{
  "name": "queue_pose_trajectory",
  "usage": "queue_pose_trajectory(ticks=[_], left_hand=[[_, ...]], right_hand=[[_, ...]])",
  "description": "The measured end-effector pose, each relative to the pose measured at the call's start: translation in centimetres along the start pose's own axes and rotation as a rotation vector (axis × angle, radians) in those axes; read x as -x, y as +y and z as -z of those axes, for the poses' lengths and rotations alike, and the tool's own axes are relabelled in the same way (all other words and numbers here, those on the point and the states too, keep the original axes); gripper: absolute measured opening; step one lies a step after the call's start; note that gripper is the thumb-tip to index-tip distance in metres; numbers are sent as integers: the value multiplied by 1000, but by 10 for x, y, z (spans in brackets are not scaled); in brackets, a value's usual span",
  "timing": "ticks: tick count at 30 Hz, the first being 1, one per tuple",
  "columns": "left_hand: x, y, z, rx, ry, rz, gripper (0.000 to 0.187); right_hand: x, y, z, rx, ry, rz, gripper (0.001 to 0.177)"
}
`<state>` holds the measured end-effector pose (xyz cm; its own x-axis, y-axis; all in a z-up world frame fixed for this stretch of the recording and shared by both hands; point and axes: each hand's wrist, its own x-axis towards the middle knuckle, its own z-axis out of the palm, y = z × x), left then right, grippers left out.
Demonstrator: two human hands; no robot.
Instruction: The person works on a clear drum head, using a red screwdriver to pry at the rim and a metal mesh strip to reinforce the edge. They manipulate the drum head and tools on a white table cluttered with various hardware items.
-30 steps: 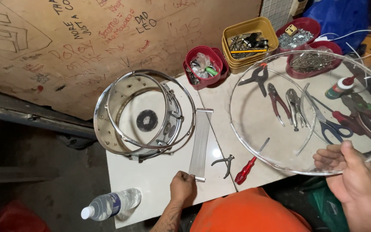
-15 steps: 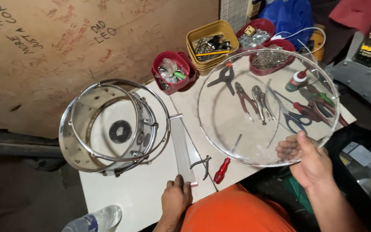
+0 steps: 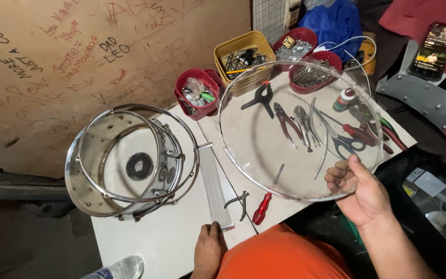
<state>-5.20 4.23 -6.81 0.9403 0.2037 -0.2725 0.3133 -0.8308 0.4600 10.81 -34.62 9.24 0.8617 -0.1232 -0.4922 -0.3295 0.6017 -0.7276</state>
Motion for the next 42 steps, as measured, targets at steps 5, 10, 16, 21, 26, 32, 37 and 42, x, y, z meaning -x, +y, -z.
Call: queue_pose_trajectory(ticks=[5, 10, 16, 21, 26, 32, 37, 42], left_hand=[[-2, -23, -19, -43, 41, -71, 45], [3, 0, 2, 96, 40, 94, 41], [5, 42, 44, 416, 84, 428, 45], [3, 42, 53, 548, 15, 675, 43], [17, 15, 35, 550, -8, 790, 42], [33, 11, -1, 436, 35, 641, 53], [33, -1, -47, 201, 177, 397, 40], [39, -16, -65, 201, 234, 423, 29]], right_hand=[[-3, 2, -3, -9, 18, -29, 35], [2, 0, -12, 27, 72, -25, 33], [-6, 7, -5, 19, 100, -14, 33], [-14, 11, -1, 36, 92, -24, 35], [-20, 14, 3, 70, 67, -20, 34], [-29, 13, 3, 106, 37, -35, 38], [-41, 11, -3, 139, 27, -61, 39], [-46, 6, -7, 171, 20, -71, 37]])
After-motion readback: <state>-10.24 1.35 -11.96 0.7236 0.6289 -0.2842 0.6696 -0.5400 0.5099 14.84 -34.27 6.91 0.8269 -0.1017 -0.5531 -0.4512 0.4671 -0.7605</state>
